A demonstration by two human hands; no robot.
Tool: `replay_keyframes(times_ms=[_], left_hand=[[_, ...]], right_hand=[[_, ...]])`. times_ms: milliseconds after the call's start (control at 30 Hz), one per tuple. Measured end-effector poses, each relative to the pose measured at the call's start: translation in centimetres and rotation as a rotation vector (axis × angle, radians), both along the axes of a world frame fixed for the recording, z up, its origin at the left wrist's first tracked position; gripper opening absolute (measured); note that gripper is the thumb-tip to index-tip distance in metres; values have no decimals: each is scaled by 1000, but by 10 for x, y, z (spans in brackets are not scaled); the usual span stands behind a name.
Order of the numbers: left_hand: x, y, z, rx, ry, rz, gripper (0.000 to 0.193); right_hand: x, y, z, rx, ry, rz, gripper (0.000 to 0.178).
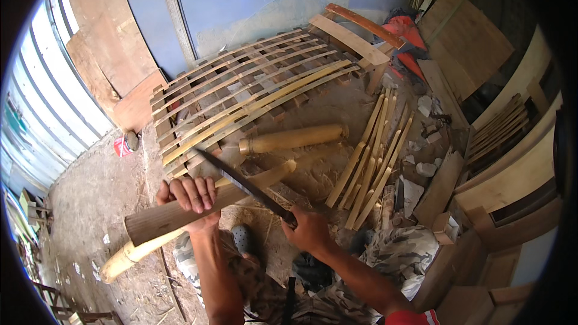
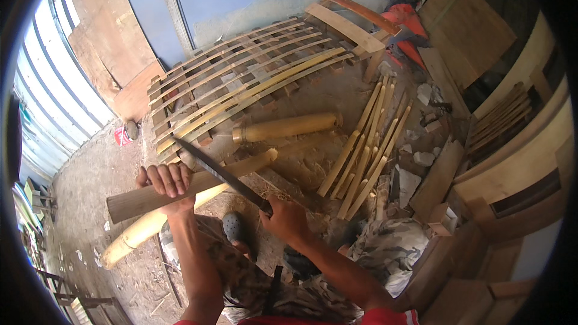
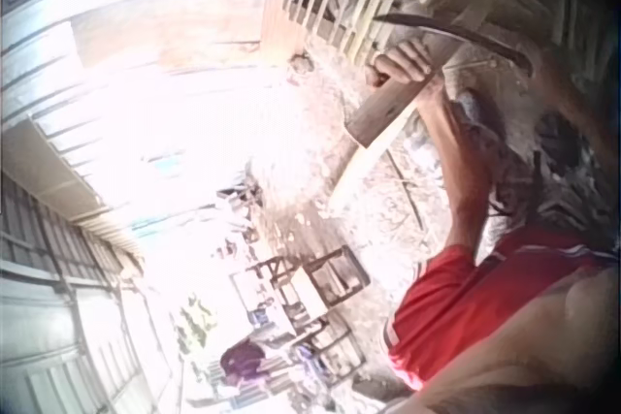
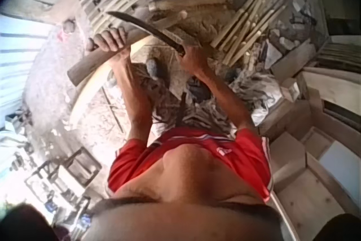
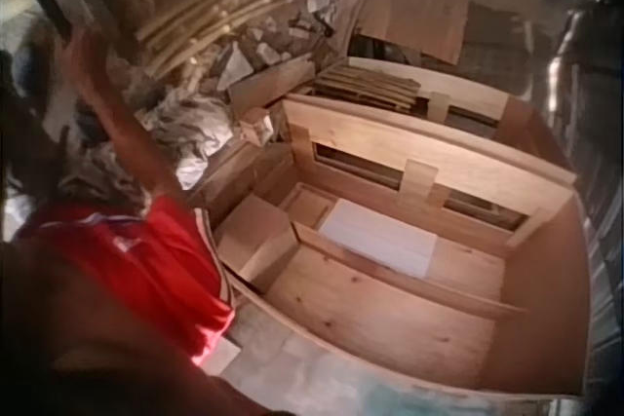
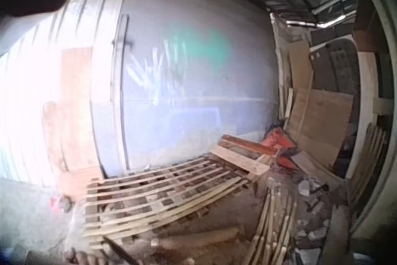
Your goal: The person sits on the floor in a workshop and uses a machete to split long bamboo poles into thin strips. They repeatedly strike the bamboo, separate the strips, and stack them on a nearby wooden pallet. The person also uses a knife to further refine the bamboo pieces.
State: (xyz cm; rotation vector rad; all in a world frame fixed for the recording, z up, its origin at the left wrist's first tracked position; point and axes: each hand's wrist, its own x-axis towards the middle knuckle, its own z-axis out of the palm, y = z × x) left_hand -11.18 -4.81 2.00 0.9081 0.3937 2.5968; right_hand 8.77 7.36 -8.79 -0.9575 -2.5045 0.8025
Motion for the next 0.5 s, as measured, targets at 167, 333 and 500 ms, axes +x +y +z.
replay_keyframes(times_ms=[167, 333, 500], left_hand=[[9, 6, -16, -19, 8, -3, 62], [-4, 4, 1, 27, 85, 24, 62], [2, -4, 8, 28, 10, 69, 63]], right_hand=[[9, 50, -31, -194, -263, -128, 40], [9, 17, -15, -98, -61, -83, 34], [10, 11, -22, 75, 32, 47, 29]])
